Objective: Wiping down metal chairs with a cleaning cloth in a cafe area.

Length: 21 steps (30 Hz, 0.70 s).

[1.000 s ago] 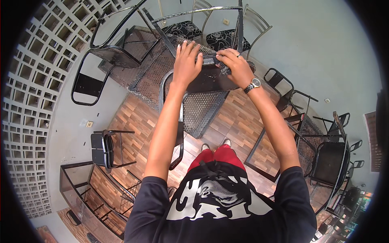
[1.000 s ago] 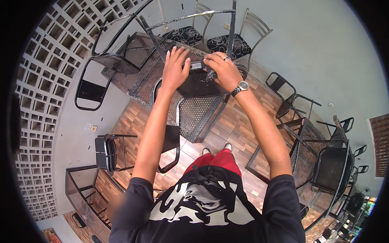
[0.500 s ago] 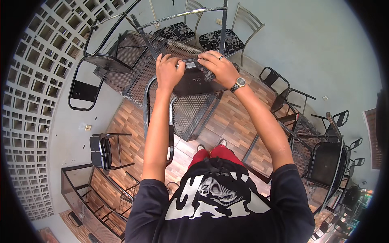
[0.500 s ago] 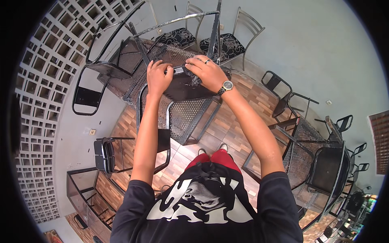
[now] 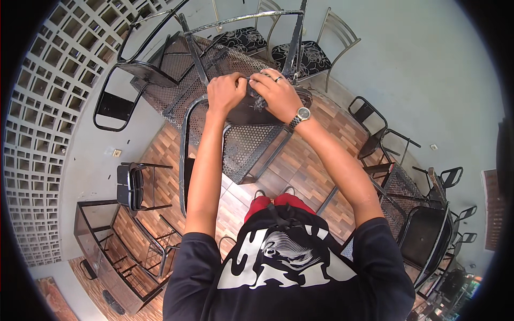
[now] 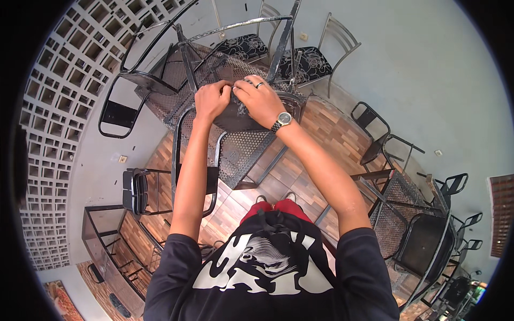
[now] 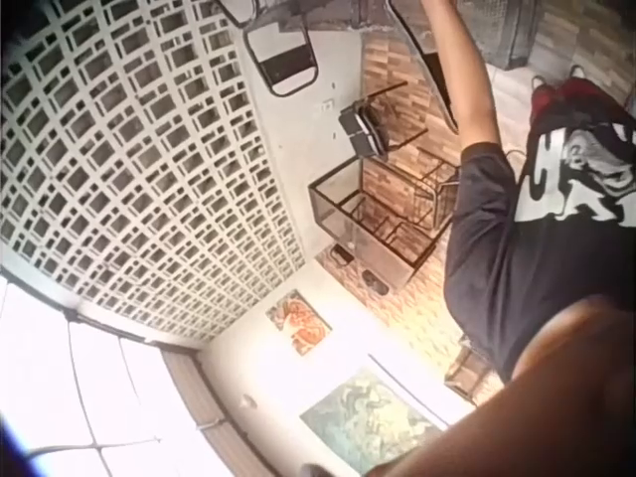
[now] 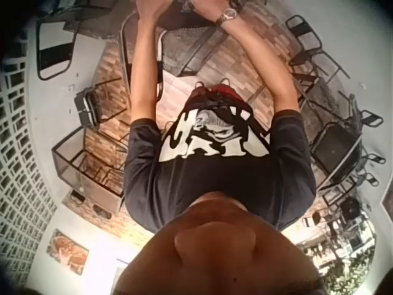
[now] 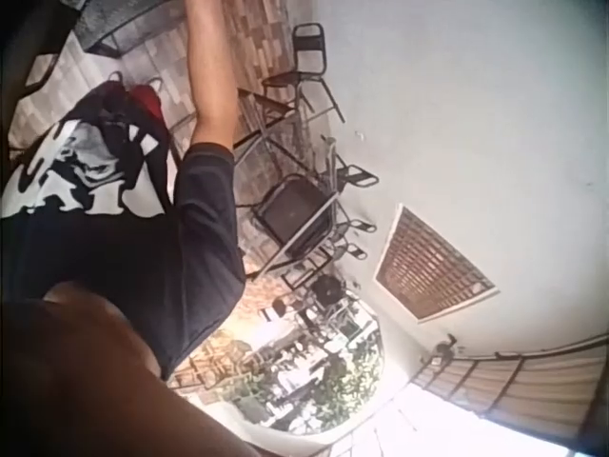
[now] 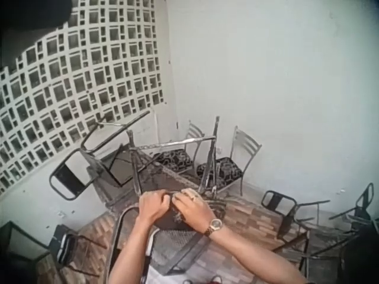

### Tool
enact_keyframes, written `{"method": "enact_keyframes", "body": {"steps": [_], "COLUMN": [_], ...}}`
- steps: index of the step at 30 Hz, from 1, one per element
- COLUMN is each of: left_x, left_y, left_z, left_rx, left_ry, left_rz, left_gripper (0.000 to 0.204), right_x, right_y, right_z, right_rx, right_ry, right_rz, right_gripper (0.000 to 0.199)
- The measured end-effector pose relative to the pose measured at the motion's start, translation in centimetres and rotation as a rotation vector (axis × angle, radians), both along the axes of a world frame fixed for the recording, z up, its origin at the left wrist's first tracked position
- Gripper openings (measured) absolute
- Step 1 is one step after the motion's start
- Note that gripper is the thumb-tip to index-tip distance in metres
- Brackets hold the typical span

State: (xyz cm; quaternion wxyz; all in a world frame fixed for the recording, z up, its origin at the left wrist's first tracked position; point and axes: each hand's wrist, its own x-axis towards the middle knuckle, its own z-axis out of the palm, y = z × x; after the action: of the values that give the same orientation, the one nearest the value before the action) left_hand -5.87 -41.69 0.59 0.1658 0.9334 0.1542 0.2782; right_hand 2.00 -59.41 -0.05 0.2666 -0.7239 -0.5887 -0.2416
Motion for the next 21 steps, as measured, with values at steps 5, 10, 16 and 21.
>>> {"method": "enact_keyframes", "body": {"steps": [5,10,16,21], "left_x": [0.0,0.6,0.2,1.1], "left_y": [0.0,-0.4,-0.5,-1.0], "left_z": [0.1,0.3,0.1,0.0], "left_rx": [0.081,0.098,0.123,0.113], "left_ry": [-0.001,0.029,0.067,0.049], "left_rz": [0.046,0.092,0.1,0.103], "left_gripper": [0.032,0.033,0.033,0.034], "right_x": [2.0,3.5,4.6,5.6], "right_y": [-1.7,-3.3,-2.9,-2.2], "right_z": [0.8,0.5,0.4,0.9], "right_rx": [-0.038,-0.029,0.024,0.13], "right_ry": [0.093,0.122,0.212,0.25], "right_rz": [0.133,0.057,0.069,0.026], "right_gripper": [0.068,0.068,0.057,0.028]}}
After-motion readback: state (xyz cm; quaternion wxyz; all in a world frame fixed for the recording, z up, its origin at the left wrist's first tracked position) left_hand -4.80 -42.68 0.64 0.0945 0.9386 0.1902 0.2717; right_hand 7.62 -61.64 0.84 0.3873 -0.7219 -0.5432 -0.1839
